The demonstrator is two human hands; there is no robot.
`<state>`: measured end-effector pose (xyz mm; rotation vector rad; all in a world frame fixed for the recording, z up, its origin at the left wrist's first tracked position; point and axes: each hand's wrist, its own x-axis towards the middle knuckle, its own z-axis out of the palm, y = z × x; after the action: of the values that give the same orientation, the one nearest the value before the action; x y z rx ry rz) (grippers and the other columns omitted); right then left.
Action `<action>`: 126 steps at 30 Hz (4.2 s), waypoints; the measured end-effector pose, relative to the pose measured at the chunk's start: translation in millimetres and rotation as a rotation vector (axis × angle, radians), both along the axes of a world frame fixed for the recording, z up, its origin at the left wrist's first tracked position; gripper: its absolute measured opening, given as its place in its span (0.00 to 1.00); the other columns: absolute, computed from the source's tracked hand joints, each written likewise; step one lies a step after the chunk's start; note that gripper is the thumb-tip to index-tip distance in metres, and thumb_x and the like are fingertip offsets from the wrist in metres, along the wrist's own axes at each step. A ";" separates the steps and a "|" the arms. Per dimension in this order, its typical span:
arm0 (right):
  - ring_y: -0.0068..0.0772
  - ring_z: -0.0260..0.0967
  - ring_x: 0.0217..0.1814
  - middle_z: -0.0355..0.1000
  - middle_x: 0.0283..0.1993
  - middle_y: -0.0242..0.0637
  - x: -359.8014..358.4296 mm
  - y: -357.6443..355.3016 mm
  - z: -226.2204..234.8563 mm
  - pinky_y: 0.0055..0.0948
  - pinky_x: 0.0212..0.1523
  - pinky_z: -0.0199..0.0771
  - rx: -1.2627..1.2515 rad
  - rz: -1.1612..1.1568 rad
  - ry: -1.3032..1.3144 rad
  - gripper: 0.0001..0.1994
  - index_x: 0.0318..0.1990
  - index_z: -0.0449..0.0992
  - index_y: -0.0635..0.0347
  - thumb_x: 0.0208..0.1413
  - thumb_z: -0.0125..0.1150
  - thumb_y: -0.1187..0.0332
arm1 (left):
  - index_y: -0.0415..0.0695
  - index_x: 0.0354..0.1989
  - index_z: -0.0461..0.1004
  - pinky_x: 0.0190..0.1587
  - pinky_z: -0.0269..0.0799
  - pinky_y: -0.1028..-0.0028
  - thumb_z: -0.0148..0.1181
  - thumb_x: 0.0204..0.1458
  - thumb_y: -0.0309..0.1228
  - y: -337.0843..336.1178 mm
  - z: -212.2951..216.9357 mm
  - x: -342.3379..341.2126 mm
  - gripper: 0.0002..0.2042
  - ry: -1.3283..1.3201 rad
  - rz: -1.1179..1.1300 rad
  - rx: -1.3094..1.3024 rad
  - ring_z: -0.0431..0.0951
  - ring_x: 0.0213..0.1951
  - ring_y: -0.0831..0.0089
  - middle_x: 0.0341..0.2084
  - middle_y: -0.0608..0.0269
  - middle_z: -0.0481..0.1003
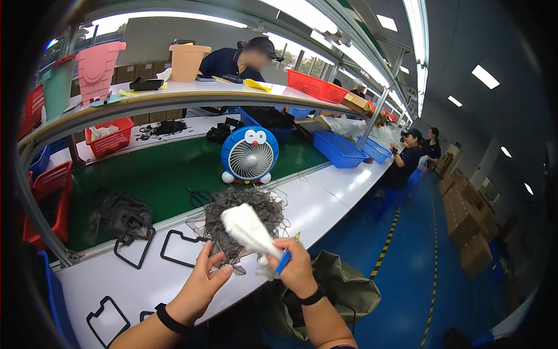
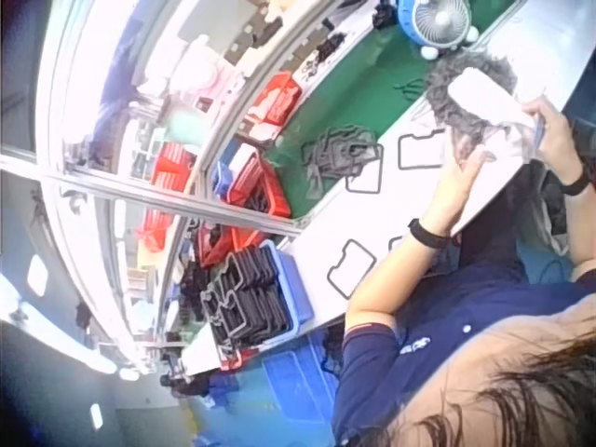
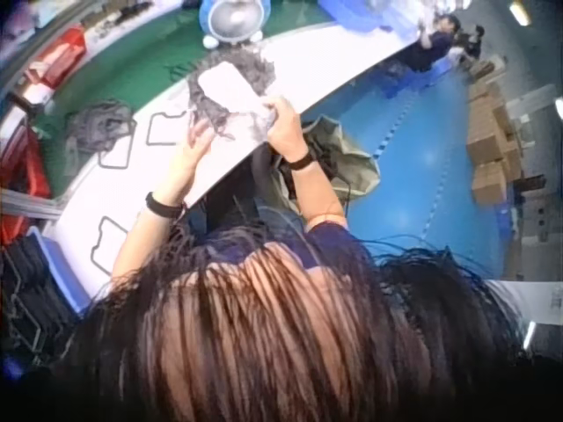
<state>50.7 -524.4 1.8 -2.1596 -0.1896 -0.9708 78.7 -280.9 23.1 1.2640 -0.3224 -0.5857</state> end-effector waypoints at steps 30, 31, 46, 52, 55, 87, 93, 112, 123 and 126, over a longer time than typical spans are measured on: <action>0.45 0.71 0.37 0.74 0.43 0.44 -37.0 122.1 23.3 0.38 0.38 0.74 -0.393 0.424 0.275 0.28 0.57 0.74 0.55 0.43 0.62 0.79 | 0.46 0.76 0.25 0.46 0.79 0.65 0.23 0.45 0.80 76.3 -8.8 -19.9 0.58 -0.779 -0.138 0.407 0.76 0.54 0.54 0.74 0.40 0.41; 0.42 0.70 0.34 0.75 0.43 0.43 -37.4 129.4 19.9 0.37 0.36 0.74 -0.357 0.397 0.178 0.28 0.56 0.75 0.54 0.42 0.62 0.80 | 0.47 0.76 0.25 0.50 0.77 0.63 0.23 0.44 0.81 77.7 -18.5 -17.0 0.59 -0.720 -0.136 0.390 0.72 0.59 0.53 0.75 0.42 0.39; 0.43 0.75 0.46 0.77 0.52 0.40 -46.0 118.7 15.8 0.34 0.46 0.78 -0.170 0.472 0.177 0.29 0.58 0.75 0.54 0.42 0.66 0.78 | 0.60 0.77 0.33 0.70 0.47 0.43 0.23 0.46 0.80 84.3 -4.2 -13.4 0.53 -0.199 -0.099 -0.259 0.42 0.75 0.51 0.77 0.60 0.33; 0.42 0.75 0.48 0.77 0.52 0.42 -51.5 143.3 12.4 0.32 0.48 0.77 -0.257 0.400 0.251 0.29 0.58 0.75 0.55 0.43 0.66 0.78 | 0.62 0.77 0.39 0.72 0.44 0.46 0.20 0.46 0.80 86.5 -13.7 -11.6 0.52 -0.272 -0.222 -0.235 0.44 0.75 0.52 0.77 0.59 0.40; 0.40 0.76 0.49 0.77 0.50 0.41 -53.0 126.5 26.1 0.32 0.52 0.74 0.272 1.108 0.646 0.28 0.58 0.77 0.54 0.45 0.67 0.79 | 0.64 0.77 0.39 0.71 0.46 0.47 0.18 0.47 0.79 92.3 -12.1 -9.3 0.50 -0.096 -0.094 -0.189 0.47 0.74 0.52 0.77 0.64 0.42; 0.44 0.75 0.49 0.74 0.56 0.42 -52.5 152.7 0.8 0.33 0.52 0.75 0.079 0.999 0.457 0.30 0.60 0.74 0.55 0.45 0.67 0.81 | 0.42 0.76 0.37 0.71 0.48 0.55 0.34 0.54 0.74 94.4 1.2 -13.2 0.53 -0.109 -0.050 -0.142 0.51 0.73 0.52 0.74 0.47 0.46; 0.44 0.75 0.51 0.74 0.56 0.47 -29.3 125.9 33.2 0.34 0.53 0.75 0.141 0.631 0.183 0.30 0.59 0.75 0.59 0.42 0.65 0.83 | 0.36 0.74 0.43 0.71 0.50 0.60 0.39 0.58 0.69 118.7 -18.8 -12.9 0.50 -0.332 -0.320 0.157 0.53 0.72 0.58 0.72 0.47 0.52; 0.24 0.73 0.48 0.76 0.50 0.37 1.1 -31.5 35.9 0.24 0.50 0.75 0.585 0.182 0.391 0.23 0.60 0.71 0.68 0.55 0.64 0.78 | 0.35 0.71 0.52 0.46 0.79 0.71 0.29 0.71 0.47 177.0 4.9 -61.1 0.30 -0.252 0.313 0.155 0.84 0.28 0.67 0.25 0.52 0.81; 0.61 0.51 0.75 0.51 0.73 0.66 104.8 -243.6 -122.8 0.43 0.72 0.54 -0.001 -0.498 0.669 0.51 0.72 0.49 0.68 0.49 0.69 0.47 | 0.44 0.60 0.71 0.52 0.77 0.66 0.51 0.56 0.19 173.8 2.1 -119.5 0.22 -0.348 0.077 0.136 0.76 0.52 0.60 0.56 0.47 0.72; 0.61 0.52 0.75 0.49 0.74 0.64 112.2 -170.8 -118.9 0.48 0.72 0.53 -0.102 -0.649 0.697 0.51 0.74 0.47 0.63 0.49 0.68 0.47 | 0.36 0.58 0.73 0.56 0.75 0.65 0.56 0.60 0.24 213.6 -30.3 -147.3 0.17 0.118 -0.026 0.120 0.76 0.57 0.58 0.64 0.46 0.66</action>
<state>162.9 -695.2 -117.0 -2.5676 0.8517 -0.4673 -68.6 -67.4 -7.2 1.3358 -0.2079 -0.7069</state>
